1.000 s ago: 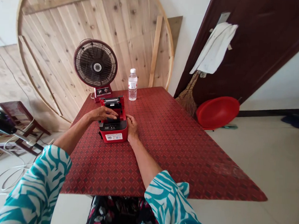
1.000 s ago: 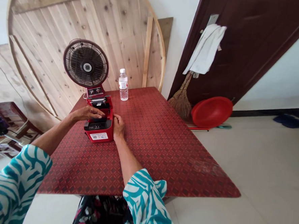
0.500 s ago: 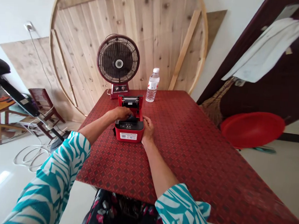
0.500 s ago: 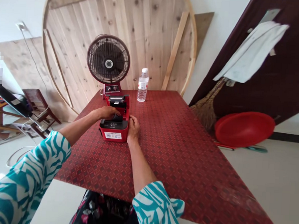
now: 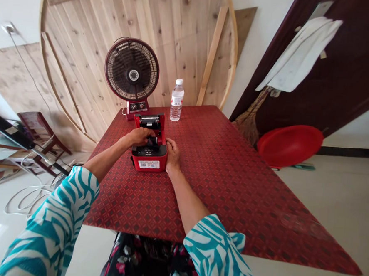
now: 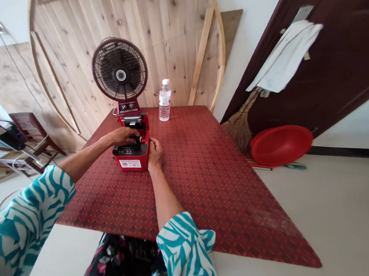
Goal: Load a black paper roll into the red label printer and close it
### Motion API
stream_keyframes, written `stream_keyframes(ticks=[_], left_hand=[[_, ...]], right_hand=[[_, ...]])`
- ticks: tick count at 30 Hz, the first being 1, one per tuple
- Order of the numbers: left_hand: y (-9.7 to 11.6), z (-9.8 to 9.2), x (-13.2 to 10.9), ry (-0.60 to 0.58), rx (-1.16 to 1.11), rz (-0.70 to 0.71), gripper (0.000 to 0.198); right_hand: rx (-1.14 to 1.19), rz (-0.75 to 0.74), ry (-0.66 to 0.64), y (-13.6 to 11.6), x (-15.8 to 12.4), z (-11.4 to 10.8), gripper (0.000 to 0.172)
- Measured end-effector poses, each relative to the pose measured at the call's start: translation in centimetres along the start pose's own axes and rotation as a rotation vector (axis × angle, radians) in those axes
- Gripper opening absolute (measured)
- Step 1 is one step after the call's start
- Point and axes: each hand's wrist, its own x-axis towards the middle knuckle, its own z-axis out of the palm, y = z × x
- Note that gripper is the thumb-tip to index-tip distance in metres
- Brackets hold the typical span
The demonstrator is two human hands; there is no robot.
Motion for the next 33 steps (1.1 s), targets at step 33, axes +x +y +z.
stream_keyframes(ticks=[33], left_hand=[[-9.8,3.4,-8.7,0.623,-0.692,-0.239,0.049]], right_hand=[[-0.02,-0.002,0.001,0.4,0.2,-0.5,0.029]])
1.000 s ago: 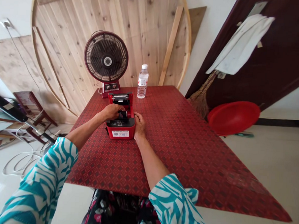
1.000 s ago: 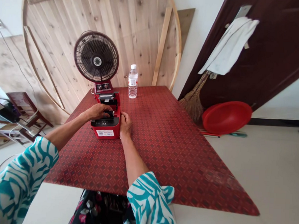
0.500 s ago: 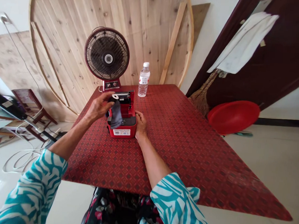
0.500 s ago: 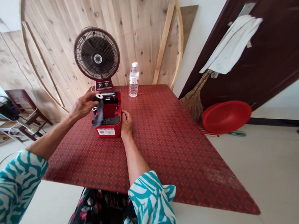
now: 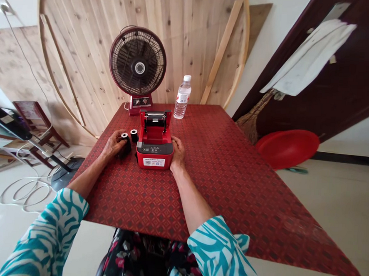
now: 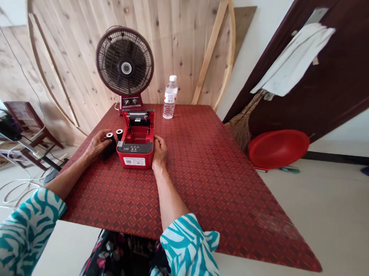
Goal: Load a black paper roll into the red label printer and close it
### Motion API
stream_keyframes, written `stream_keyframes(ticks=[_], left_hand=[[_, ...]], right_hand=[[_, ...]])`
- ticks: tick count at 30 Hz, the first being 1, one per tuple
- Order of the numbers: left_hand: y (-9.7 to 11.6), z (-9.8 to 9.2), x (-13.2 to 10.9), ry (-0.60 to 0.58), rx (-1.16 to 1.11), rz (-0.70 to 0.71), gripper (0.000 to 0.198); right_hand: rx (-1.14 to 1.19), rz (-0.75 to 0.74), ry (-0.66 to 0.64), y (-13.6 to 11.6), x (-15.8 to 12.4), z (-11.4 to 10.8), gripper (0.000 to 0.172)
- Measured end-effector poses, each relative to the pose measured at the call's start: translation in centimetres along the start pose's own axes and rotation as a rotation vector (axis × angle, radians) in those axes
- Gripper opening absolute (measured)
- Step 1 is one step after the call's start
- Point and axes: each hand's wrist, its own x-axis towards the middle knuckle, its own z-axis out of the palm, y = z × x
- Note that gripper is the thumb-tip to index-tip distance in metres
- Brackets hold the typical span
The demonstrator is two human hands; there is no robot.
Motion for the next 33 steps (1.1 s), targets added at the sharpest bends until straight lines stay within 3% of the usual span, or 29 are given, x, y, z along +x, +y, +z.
stream_keyframes(ticks=[4,9,13,17,20,23,25,27,30,33], left_hand=[[1.6,-0.5,0.9,0.0,0.112,0.078,0.049],[3.7,0.5,3.0,-0.153,0.434,0.031,0.051],[4.1,1.6,3.9,-0.194,0.716,-0.007,0.036],[4.5,2.0,3.8,-0.166,0.804,-0.03,0.023],[4.7,1.9,3.5,-0.149,0.724,-0.017,0.014],[4.8,1.1,3.3,-0.014,0.516,0.031,0.016],[5.0,0.4,3.2,0.09,0.308,0.115,0.021],[5.6,-0.2,3.0,0.121,0.104,0.232,0.027],[7.2,-0.2,2.6,0.027,-0.061,0.385,0.035],[8.5,1.4,2.2,-0.188,-0.09,0.459,0.045]], right_hand=[[-0.008,-0.001,-0.01,0.1,0.1,-0.1,0.03],[-0.031,-0.015,-0.002,0.2,0.2,-0.1,0.028],[-0.023,-0.018,-0.009,0.4,0.2,-0.1,0.028],[0.004,-0.014,-0.011,0.5,0.2,0.0,0.028],[0.009,-0.014,-0.011,0.4,0.2,0.1,0.028],[-0.003,-0.016,-0.015,0.3,0.1,0.1,0.028],[-0.008,-0.019,-0.011,0.2,0.1,0.2,0.028],[-0.008,-0.021,-0.003,0.2,0.0,0.2,0.028],[0.003,-0.021,0.001,0.2,0.1,0.2,0.028],[0.008,-0.028,-0.009,0.2,0.1,0.2,0.029]])
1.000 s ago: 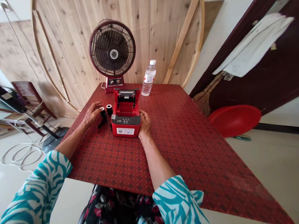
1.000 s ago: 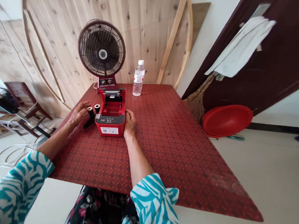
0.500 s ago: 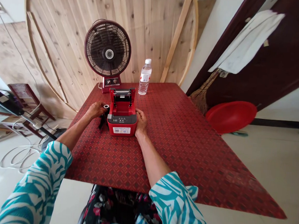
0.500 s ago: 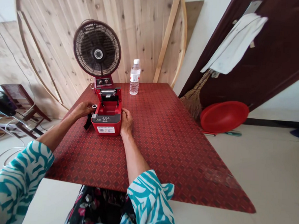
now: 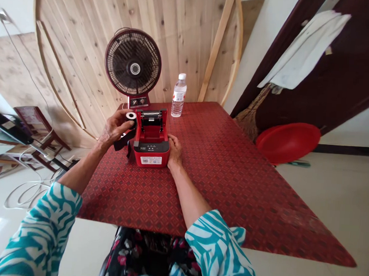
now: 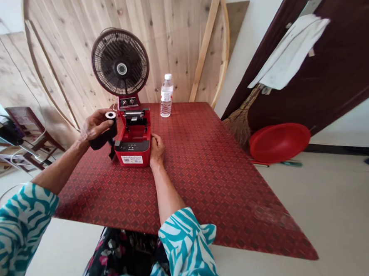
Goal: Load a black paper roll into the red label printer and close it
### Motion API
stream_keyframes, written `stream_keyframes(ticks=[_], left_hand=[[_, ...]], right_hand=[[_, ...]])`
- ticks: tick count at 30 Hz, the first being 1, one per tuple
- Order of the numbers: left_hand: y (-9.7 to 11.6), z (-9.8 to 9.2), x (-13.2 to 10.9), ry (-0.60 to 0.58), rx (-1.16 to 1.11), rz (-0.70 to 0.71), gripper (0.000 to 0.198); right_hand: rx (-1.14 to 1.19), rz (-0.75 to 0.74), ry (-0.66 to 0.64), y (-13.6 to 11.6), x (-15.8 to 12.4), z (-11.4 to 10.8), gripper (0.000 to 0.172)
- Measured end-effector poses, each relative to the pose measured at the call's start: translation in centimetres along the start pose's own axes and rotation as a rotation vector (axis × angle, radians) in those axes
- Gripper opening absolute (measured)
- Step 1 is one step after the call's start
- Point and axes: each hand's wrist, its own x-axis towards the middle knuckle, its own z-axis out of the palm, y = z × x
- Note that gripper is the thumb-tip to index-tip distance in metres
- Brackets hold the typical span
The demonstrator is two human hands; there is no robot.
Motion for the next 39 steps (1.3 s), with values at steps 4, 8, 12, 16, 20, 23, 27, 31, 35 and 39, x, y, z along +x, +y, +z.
stream_keyframes(ticks=[4,8,12,16,20,23,27,31,35,39], left_hand=[[0.4,2.9,0.6,-0.273,0.083,-0.015,0.047],[0.4,4.8,1.4,-0.444,0.377,-0.082,0.031],[0.3,5.9,3.1,-0.599,0.633,-0.163,0.026],[-0.4,7.1,4.5,-0.691,0.76,-0.254,0.018],[-1.0,8.0,5.2,-0.726,0.781,-0.352,0.025],[-0.8,7.9,5.1,-0.747,0.693,-0.378,0.029],[0.1,6.6,3.6,-0.626,0.576,-0.298,0.018],[0.9,5.1,1.0,-0.398,0.555,-0.183,0.019],[0.6,4.3,-0.3,-0.03,0.476,-0.098,0.024],[-0.3,3.8,0.6,0.325,0.342,-0.014,0.039]], right_hand=[[-0.016,-0.013,-0.006,-0.1,-0.1,0.1,0.029],[-0.04,-0.016,0.009,-0.3,-0.1,0.3,0.028],[-0.05,0.002,0.009,-0.4,0.0,0.4,0.027],[-0.049,0.003,0.019,-0.5,0.0,0.5,0.026],[-0.03,-0.004,0.006,-0.6,0.0,0.5,0.024],[-0.018,0.002,0.006,-0.6,0.1,0.5,0.023],[-0.039,0.009,0.018,-0.8,0.0,0.5,0.025],[-0.057,-0.002,0.0,-0.9,-0.1,0.4,0.026],[-0.038,0.011,0.024,-0.8,-0.1,0.4,0.026],[-0.042,0.0,0.02,-0.7,-0.2,0.4,0.026]])
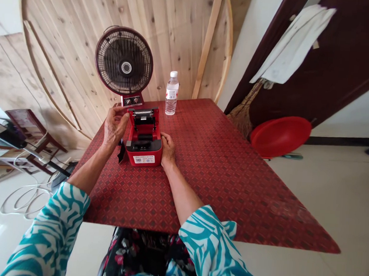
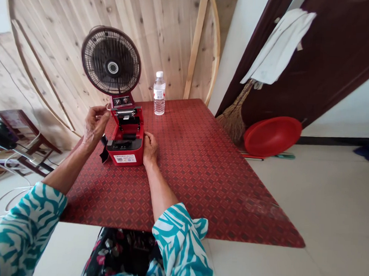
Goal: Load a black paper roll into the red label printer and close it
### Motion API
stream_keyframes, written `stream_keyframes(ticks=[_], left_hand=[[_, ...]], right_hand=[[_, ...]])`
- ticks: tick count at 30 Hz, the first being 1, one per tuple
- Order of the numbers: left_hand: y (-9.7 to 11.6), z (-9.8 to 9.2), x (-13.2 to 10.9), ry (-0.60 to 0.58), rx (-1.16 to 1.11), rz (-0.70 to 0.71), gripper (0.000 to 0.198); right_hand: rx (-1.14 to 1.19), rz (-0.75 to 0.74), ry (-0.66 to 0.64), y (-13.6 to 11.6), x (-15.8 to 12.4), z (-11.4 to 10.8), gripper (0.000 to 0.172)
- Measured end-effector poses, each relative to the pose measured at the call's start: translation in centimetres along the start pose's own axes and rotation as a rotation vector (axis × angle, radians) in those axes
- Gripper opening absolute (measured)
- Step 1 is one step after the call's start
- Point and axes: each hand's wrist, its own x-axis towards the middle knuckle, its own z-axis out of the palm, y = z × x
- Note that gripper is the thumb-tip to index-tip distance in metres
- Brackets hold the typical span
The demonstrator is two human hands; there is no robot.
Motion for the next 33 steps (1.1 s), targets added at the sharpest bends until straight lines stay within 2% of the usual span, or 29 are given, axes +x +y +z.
stream_keyframes(ticks=[2,5,9,15,20,25,33], left_hand=[[-0.4,0.1,0.7,-0.073,-0.094,0.005,0.049],[-0.7,0.0,1.0,-0.21,-0.134,0.001,0.052],[-0.7,-0.6,-0.1,-0.18,-0.13,0.009,0.052],[0.0,-1.8,-4.1,-0.156,-0.096,0.029,0.05],[0.0,-2.8,-6.6,-0.249,0.093,0.127,0.045],[0.1,-3.3,-7.2,-0.332,0.231,0.265,0.051],[-0.3,-3.0,-7.2,-0.352,0.244,0.355,0.046]], right_hand=[[0.002,0.004,0.0,0.0,0.0,0.0,0.027],[0.004,0.02,-0.007,-0.1,0.0,-0.2,0.028],[0.007,0.019,-0.014,0.0,0.1,-0.3,0.027],[0.05,0.03,-0.028,0.3,0.2,-0.2,0.026],[0.07,0.047,-0.02,0.4,0.2,-0.3,0.028],[0.057,0.045,-0.028,0.5,0.2,-0.6,0.029],[0.044,0.095,-0.002,0.5,-0.2,-1.0,0.033]])
